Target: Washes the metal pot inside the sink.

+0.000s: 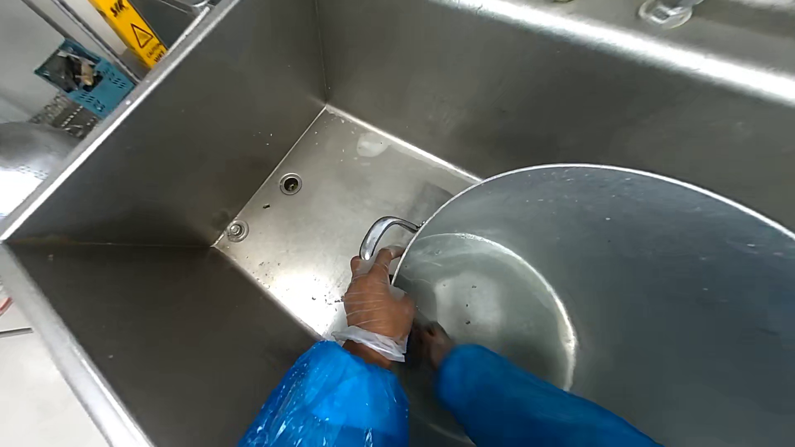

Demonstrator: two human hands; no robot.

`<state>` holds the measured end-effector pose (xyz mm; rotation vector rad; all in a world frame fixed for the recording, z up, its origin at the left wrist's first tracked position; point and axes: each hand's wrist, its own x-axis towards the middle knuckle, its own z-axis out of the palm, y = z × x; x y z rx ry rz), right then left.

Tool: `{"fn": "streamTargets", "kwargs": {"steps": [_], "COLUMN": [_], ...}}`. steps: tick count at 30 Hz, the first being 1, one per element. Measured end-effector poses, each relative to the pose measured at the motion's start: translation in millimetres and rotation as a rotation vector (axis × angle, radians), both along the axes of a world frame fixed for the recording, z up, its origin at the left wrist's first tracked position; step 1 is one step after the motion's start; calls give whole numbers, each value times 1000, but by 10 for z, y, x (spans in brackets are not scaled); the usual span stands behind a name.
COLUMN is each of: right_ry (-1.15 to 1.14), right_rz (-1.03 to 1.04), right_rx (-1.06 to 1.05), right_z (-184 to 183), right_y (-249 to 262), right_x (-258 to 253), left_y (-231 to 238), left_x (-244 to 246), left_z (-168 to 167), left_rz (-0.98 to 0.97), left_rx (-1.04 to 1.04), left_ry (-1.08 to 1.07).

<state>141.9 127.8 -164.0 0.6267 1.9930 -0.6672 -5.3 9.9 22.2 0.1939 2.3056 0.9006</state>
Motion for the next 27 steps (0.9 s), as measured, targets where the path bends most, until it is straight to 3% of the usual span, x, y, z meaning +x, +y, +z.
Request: {"fn": "streamTargets", "kwargs": {"steps": [3,7,9,11,14,18,20,22,23,25,27], "right_ry": [-146,-102,305,72,-137,-145,-109,72,54,-83,-151], "right_rz": [203,176,145,27,164,233,167,21,32,168,208], "right_rx": [-25,-73,-152,-114,-24,-156,-146,-32,-14,-29,-65], "right_z": [38,386,-74,-92,145,750,606,111,-15,8,337], "right_y": [87,-16,49,12,9,-56,-82,-110,-50,52,30], "right_x": [112,-709,-404,-132,13,-910,-848,-310,-151,-74,-412], "left_y": [-16,46,30,41,27,41,45,31,32,11,27], "left_x": [36,-31,-9,-2,3,-39,-16,-10,-39,-19,22], "left_z": [-16,18,11,-6,-19,20,7,-4,1,-5,-4], "left_rz": [-2,5,18,-2,-6,13,29,13,7,8,9], "left_rx": [0,-40,-34,-33,-46,-37,-21,-14,-22,-27,-24], "left_ry": [-4,-37,-39,-17,-14,-25,-29,-13,-11,-15,-10]}}
